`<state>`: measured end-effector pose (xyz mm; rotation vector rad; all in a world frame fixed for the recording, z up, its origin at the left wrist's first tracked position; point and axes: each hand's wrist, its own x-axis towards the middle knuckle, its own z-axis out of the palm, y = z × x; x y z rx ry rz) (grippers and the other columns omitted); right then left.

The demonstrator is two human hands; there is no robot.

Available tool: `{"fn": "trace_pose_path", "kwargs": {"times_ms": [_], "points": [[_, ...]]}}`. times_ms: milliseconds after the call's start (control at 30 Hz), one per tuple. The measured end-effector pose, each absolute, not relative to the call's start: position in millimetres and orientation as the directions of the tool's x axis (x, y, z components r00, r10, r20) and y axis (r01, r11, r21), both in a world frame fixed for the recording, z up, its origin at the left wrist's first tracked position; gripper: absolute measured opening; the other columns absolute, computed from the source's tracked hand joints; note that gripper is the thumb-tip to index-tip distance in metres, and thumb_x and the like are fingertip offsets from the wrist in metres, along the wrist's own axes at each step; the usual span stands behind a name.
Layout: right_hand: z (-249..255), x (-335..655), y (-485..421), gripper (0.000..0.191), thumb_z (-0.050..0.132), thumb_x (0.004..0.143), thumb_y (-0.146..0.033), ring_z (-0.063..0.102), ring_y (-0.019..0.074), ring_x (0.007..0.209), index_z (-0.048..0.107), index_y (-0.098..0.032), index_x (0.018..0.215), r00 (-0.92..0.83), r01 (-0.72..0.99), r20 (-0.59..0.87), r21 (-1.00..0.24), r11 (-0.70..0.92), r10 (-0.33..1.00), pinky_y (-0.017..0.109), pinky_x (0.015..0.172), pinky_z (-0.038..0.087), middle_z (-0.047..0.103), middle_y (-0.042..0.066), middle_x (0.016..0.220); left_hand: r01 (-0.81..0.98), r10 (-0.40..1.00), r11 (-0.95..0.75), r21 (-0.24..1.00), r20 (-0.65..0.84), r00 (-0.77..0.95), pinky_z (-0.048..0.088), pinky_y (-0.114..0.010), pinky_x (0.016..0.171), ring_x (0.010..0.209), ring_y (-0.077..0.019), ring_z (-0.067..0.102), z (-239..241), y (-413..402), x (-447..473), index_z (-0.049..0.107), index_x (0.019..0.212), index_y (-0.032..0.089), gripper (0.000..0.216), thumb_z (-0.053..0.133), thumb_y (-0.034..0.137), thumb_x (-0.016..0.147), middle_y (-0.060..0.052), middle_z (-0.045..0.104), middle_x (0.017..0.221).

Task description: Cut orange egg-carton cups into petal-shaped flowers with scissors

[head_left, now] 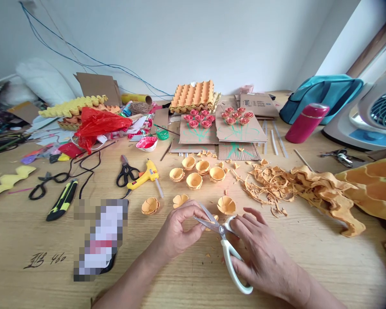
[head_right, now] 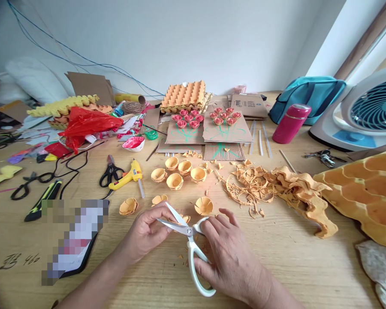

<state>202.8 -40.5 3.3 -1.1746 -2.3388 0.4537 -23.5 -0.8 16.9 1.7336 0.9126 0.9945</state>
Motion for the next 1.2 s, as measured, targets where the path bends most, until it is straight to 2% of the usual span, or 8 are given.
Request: {"fn": "trace_pose_path", "kwargs": {"times_ms": [167,300,467,800,1000,1100,1200], "points": [[6,202,-42,0.019,0.062,0.087,-0.030,0.053,0.0210,0.075,0.043,-0.024,0.086,-0.532,0.618,0.290,-0.510,0.599,0.796,0.049,0.097,0.035,0.058,0.000,0.081,0.150,0.893,-0.307,0.940,0.229,0.388,0.047,-0.030,0.077,0.075,-0.0170,0.061,23,0,-25,0.065,0.078,0.019,0.009,0.063,0.011,0.080,-0.003,0.069,0.082],[6,203,-42,0.018,0.060,0.088,-0.030,0.053,0.0209,0.075,0.044,-0.024,0.086,-0.546,0.590,0.297,-0.528,0.611,0.783,0.047,0.094,0.036,0.059,-0.001,0.079,0.125,0.911,-0.210,0.970,0.148,0.385,0.047,-0.031,0.080,0.079,-0.0180,0.061,22,0,-27,0.063,0.081,0.018,0.004,0.066,0.017,0.082,-0.003,0.066,0.081],[7,203,-43,0.021,0.061,0.090,-0.030,0.051,0.0197,0.073,0.042,-0.024,0.085,-0.555,0.581,0.286,-0.539,0.610,0.781,0.045,0.092,0.035,0.056,-0.002,0.077,0.011,0.941,-0.090,0.996,0.082,0.329,0.046,-0.029,0.081,0.084,-0.0171,0.058,19,-1,-29,0.054,0.089,0.020,0.021,0.073,0.024,0.080,-0.002,0.060,0.087],[2,203,-42,0.020,0.056,0.094,-0.027,0.050,0.0159,0.065,0.041,-0.023,0.082,-0.557,0.588,0.254,-0.552,0.591,0.791,0.043,0.089,0.040,0.054,-0.003,0.073,-0.010,0.938,-0.109,0.994,0.106,0.329,0.043,-0.029,0.081,0.087,-0.0164,0.053,14,1,-33,0.051,0.097,0.021,0.027,0.072,0.021,0.080,-0.001,0.055,0.090],[-4,203,-38,0.021,0.049,0.097,-0.021,0.048,0.0168,0.066,0.040,-0.023,0.078,-0.459,0.556,0.253,-0.666,0.497,0.852,0.035,0.074,0.044,0.053,-0.002,0.071,-0.047,0.927,-0.041,0.998,0.056,0.371,0.042,-0.029,0.080,0.087,-0.0161,0.054,7,4,-32,0.053,0.101,0.021,0.029,0.073,0.025,0.080,0.000,0.056,0.088],[-4,203,-38,0.023,0.051,0.096,-0.025,0.047,0.0174,0.067,0.042,-0.023,0.075,-0.384,0.534,0.228,-0.736,0.416,0.895,0.033,0.068,0.043,0.051,-0.002,0.069,-0.087,0.913,0.035,0.996,0.003,0.408,0.041,-0.026,0.072,0.077,-0.0129,0.052,5,4,-28,0.054,0.106,0.021,0.034,0.075,0.029,0.080,0.001,0.055,0.083],[-2,204,-38,0.017,0.058,0.094,-0.030,0.051,0.0181,0.071,0.049,-0.023,0.081,-0.328,0.469,0.175,-0.823,0.321,0.928,0.032,0.069,0.045,0.057,-0.001,0.076,-0.129,0.891,0.116,0.985,-0.046,0.451,0.038,-0.024,0.063,0.068,-0.0102,0.048,4,3,-25,0.055,0.109,0.020,0.039,0.077,0.032,0.078,0.003,0.054,0.080]]}}
